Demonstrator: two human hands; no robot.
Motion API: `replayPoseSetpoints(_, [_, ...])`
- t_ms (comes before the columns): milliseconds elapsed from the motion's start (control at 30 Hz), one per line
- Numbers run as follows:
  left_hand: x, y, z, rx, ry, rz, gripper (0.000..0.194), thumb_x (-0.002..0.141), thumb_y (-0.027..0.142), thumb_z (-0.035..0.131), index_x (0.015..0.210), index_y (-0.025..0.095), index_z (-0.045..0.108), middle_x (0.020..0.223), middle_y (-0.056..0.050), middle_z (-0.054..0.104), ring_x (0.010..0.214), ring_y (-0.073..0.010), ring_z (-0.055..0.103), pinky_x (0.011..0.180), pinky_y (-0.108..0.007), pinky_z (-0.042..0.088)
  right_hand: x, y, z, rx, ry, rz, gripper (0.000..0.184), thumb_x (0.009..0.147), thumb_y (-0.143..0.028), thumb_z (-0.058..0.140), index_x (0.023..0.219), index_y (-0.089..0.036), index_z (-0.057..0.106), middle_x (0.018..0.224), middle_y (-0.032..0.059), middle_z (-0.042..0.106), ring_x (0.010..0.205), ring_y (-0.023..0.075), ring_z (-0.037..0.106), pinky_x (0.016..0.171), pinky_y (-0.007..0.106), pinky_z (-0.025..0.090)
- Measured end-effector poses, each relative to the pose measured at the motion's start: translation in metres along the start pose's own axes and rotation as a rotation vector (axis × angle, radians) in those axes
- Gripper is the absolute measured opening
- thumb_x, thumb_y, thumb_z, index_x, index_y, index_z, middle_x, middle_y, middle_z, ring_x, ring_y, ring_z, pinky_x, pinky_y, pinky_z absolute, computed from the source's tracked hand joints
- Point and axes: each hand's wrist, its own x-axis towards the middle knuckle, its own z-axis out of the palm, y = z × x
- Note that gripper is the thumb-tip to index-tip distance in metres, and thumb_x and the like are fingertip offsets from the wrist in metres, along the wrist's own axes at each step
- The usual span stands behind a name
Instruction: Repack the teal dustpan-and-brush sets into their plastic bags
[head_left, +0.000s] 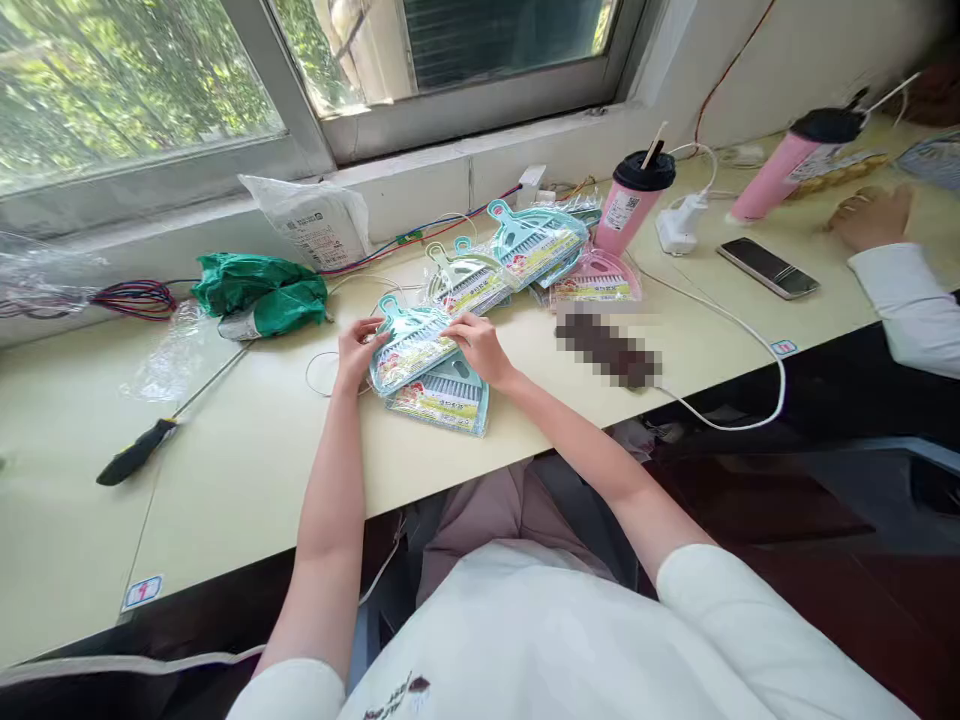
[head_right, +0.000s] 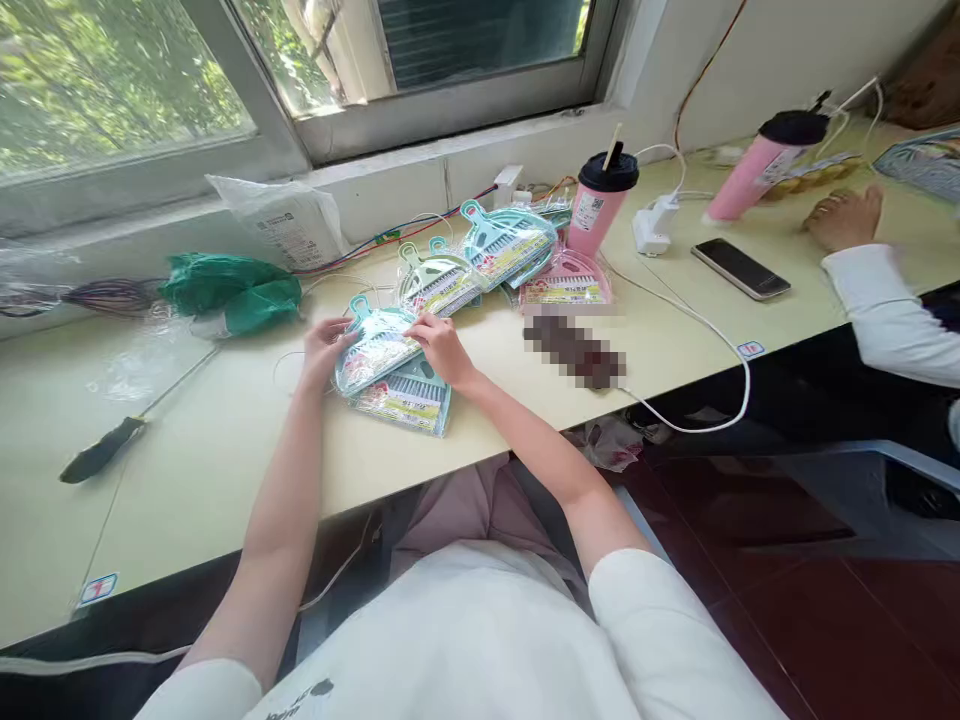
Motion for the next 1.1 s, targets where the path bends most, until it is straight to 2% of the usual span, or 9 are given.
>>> replayPoseSetpoints(133, [0.002, 0.0, 0.0, 0.058, 0.06, -0.014, 0.04, 0.061, 0.04, 0.085, 0.096, 0.023, 0.074, 0.097, -0.007, 0.077, 0.096, -0.0248, 0.07, 0.086, -0.037, 0.054, 0.002, -0.002, -0.007, 0.17, 0.04, 0.005, 0.016, 0.096, -0.026, 0.068, 0.089, -0.025, 0.083, 0.094, 0.0042, 0.072, 0.09, 0.0196, 0.068, 0.087, 0.036, 0.055])
replayPoseSetpoints(233, [0.001, 0.004, -0.001, 0.094, 0.123, 0.001, 0.035, 0.062, 0.036, 0.083, 0.093, 0.023, 0.074, 0.096, -0.006, 0.077, 0.095, -0.0242, 0.071, 0.091, -0.039, 0.053, 0.002, -0.005, -0.01, 0.295, 0.016, 0.017, 0.015, 0.094, -0.033, 0.07, 0.088, -0.025, 0.082, 0.092, 0.0041, 0.072, 0.086, 0.0195, 0.067, 0.084, 0.036, 0.055])
replayPoseSetpoints(367, [-0.001, 0.011, -0.002, 0.103, 0.155, -0.011, 0.031, 0.063, 0.032, 0.082, 0.091, 0.023, 0.072, 0.096, -0.006, 0.077, 0.096, -0.0243, 0.071, 0.09, -0.038, 0.055, 0.001, -0.009, -0.011, 0.423, -0.107, 0.059, 0.014, 0.089, -0.037, 0.073, 0.094, -0.026, 0.081, 0.092, 0.0034, 0.075, 0.086, 0.0192, 0.069, 0.084, 0.036, 0.057])
replayPoseSetpoints(500, [-0.003, 0.015, -0.004, 0.083, 0.169, -0.027, 0.031, 0.063, 0.031, 0.081, 0.09, 0.022, 0.071, 0.095, -0.007, 0.077, 0.096, -0.0242, 0.072, 0.085, -0.036, 0.057, 0.001, -0.012, -0.015, 0.567, -0.254, 0.085, 0.022, 0.083, -0.04, 0.078, 0.099, -0.026, 0.079, 0.092, 0.0025, 0.075, 0.087, 0.0182, 0.071, 0.086, 0.035, 0.058])
replayPoseSetpoints(767, [0.0, 0.011, -0.007, 0.063, 0.169, -0.07, 0.034, 0.06, 0.033, 0.082, 0.09, 0.022, 0.071, 0.089, -0.006, 0.076, 0.092, -0.0252, 0.073, 0.081, -0.037, 0.059, 0.006, -0.018, -0.031, 0.691, -0.419, 0.159, 0.032, 0.073, -0.049, 0.085, 0.085, -0.022, 0.075, 0.081, 0.0013, 0.071, 0.081, 0.0177, 0.068, 0.081, 0.034, 0.056])
replayPoseSetpoints(867, [0.0, 0.01, -0.008, 0.065, 0.16, -0.054, 0.034, 0.061, 0.035, 0.082, 0.091, 0.023, 0.072, 0.092, -0.006, 0.077, 0.093, -0.0248, 0.073, 0.083, -0.037, 0.059, 0.006, -0.018, -0.032, 0.577, -0.495, 0.153, 0.033, 0.08, -0.052, 0.078, 0.092, -0.021, 0.075, 0.079, 0.0012, 0.07, 0.079, 0.0178, 0.067, 0.08, 0.034, 0.053])
replayPoseSetpoints(967, [0.0, 0.008, -0.01, 0.072, 0.161, -0.046, 0.029, 0.064, 0.036, 0.08, 0.089, 0.022, 0.073, 0.092, -0.006, 0.076, 0.092, -0.0229, 0.071, 0.084, -0.036, 0.058, 0.001, -0.02, -0.025, 0.186, -0.416, 0.083, 0.029, 0.092, -0.049, 0.069, 0.103, -0.023, 0.077, 0.083, 0.0014, 0.071, 0.079, 0.0174, 0.065, 0.084, 0.035, 0.046])
replayPoseSetpoints(1033, [0.001, 0.007, -0.01, 0.089, 0.16, -0.041, 0.028, 0.065, 0.036, 0.078, 0.089, 0.022, 0.073, 0.091, -0.006, 0.075, 0.091, -0.0217, 0.07, 0.084, -0.036, 0.058, -0.004, -0.022, -0.017, -0.109, -0.384, -0.02, 0.027, 0.093, -0.045, 0.07, 0.106, -0.023, 0.078, 0.091, 0.0039, 0.072, 0.085, 0.0192, 0.063, 0.088, 0.038, 0.04])
replayPoseSetpoints(1100, [0.001, 0.006, -0.009, 0.107, 0.157, -0.027, 0.027, 0.066, 0.037, 0.078, 0.089, 0.022, 0.073, 0.092, -0.006, 0.075, 0.092, -0.0219, 0.069, 0.085, -0.036, 0.058, -0.01, -0.024, -0.01, -0.31, -0.405, -0.145, 0.022, 0.092, -0.041, 0.074, 0.102, -0.023, 0.081, 0.098, 0.007, 0.072, 0.093, 0.0221, 0.062, 0.092, 0.04, 0.036])
